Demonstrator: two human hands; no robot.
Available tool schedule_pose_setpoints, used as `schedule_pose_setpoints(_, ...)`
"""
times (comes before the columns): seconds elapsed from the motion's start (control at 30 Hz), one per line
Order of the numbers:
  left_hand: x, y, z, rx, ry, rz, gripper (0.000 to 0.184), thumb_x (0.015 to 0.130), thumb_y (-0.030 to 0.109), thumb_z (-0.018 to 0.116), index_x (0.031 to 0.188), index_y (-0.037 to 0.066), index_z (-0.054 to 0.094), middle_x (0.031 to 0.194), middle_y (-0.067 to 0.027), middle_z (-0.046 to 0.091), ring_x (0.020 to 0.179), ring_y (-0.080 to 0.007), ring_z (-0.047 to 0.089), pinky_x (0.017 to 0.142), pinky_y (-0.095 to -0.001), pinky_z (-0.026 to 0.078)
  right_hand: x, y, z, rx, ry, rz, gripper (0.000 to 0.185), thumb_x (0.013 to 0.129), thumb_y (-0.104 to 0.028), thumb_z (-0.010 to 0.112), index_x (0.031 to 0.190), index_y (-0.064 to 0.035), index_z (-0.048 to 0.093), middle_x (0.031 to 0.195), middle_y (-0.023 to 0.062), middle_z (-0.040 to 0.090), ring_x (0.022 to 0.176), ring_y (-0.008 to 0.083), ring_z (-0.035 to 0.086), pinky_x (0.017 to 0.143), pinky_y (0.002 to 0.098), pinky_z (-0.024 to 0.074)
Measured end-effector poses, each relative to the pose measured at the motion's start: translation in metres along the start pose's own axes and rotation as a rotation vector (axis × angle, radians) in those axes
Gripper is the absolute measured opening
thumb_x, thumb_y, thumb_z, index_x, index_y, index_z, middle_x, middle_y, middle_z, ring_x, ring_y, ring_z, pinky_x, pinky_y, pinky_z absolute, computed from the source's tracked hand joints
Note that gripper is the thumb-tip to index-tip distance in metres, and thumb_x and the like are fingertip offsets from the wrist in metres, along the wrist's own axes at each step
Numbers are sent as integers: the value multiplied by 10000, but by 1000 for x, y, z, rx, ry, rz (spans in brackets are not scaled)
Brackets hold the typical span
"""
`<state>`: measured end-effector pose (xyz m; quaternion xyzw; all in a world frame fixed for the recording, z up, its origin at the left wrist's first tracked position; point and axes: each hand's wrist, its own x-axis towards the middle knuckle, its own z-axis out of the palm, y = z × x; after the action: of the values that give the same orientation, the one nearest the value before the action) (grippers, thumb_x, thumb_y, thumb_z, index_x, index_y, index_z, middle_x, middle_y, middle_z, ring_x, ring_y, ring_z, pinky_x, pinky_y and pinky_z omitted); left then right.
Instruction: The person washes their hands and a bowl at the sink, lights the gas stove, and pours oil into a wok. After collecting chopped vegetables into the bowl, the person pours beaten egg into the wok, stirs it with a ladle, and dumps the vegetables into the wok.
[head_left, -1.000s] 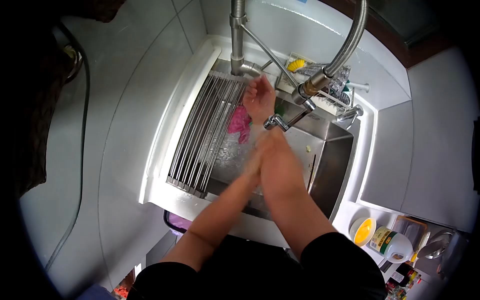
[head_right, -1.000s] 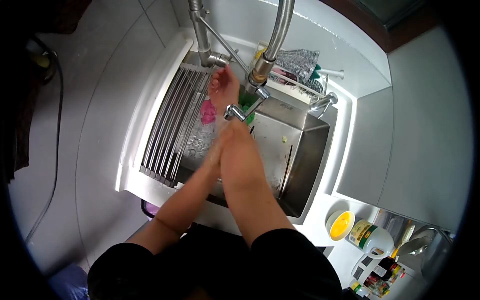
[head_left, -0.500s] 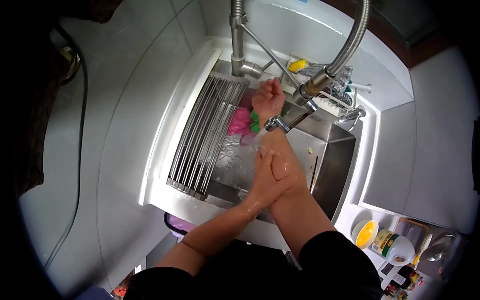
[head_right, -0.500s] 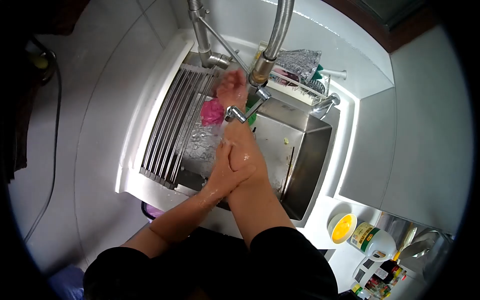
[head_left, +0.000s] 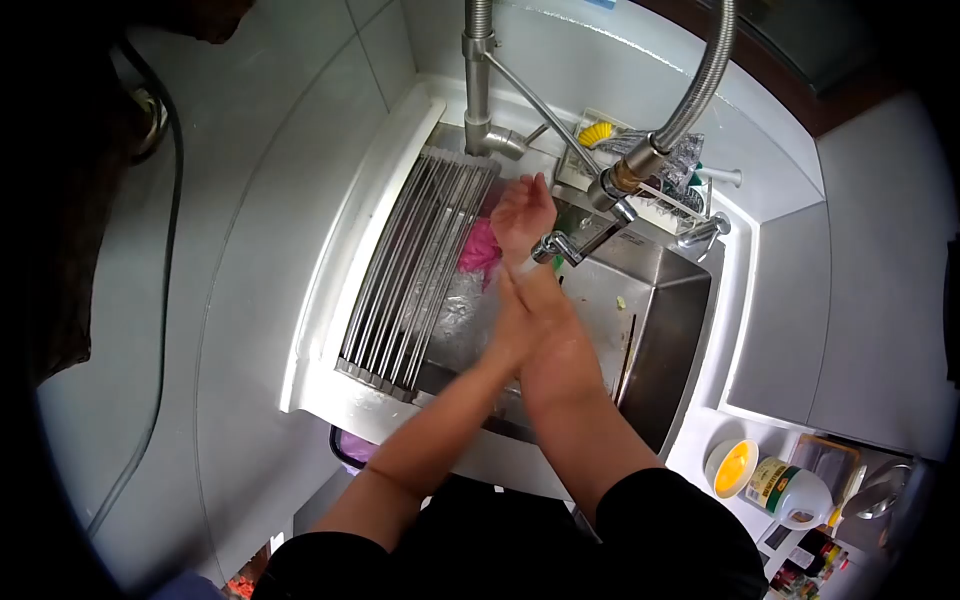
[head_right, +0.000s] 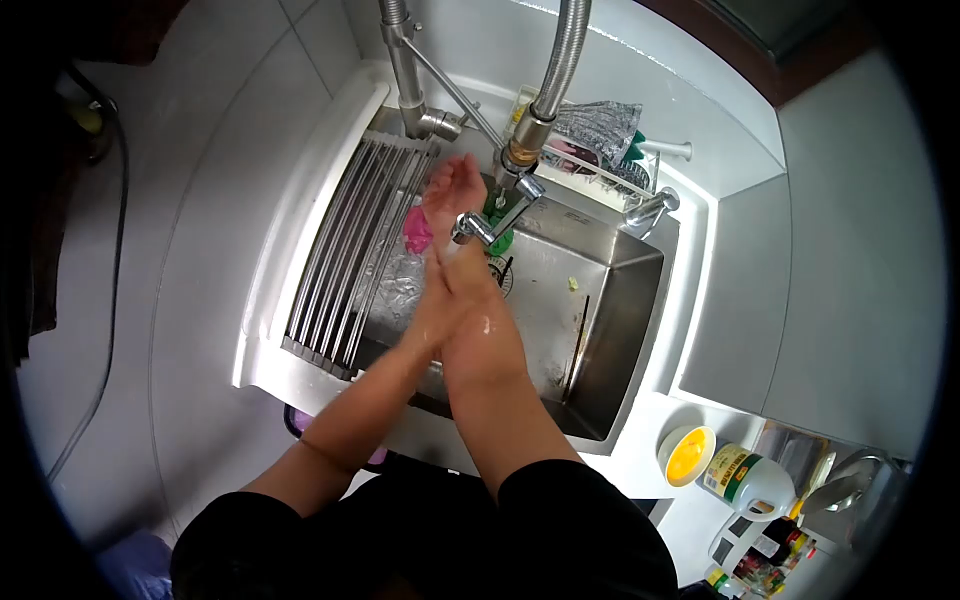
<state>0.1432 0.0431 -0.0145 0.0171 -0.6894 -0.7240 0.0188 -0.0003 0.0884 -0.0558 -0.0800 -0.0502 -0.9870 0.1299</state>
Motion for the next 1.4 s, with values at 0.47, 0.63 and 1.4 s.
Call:
schedule_pose_setpoints(0.47,175,53,-8,1171,-283,644,262,744,29,500,1002,14,546,1092,-173,483,1027,-329,462,832,-393,411,-111,5,-15,-366,503,260,161,839,-241,492,819,-88,539,628,31,495,477,104,442,430,238,388)
schedule_pose_setpoints(0.63,200,61,-5,1374,-332,661,174,764,69,438,826,9,590,830,-215,588,778,-355,574,657,-424,470,-132,-4,51,-1512,597,483,216,848,-232,484,873,-23,534,684,70,556,517,119,510,443,236,413)
schedule_pose_setpoints(1.4,-79,88,-4,790,-935,-340,547,843,407,448,1282,106,320,1337,-110,318,1238,-266,292,990,-454,208,-435,-37,183,-2452,645,322,346,759,-335,567,968,-59,575,967,153,580,998,283,513,814,399,415)
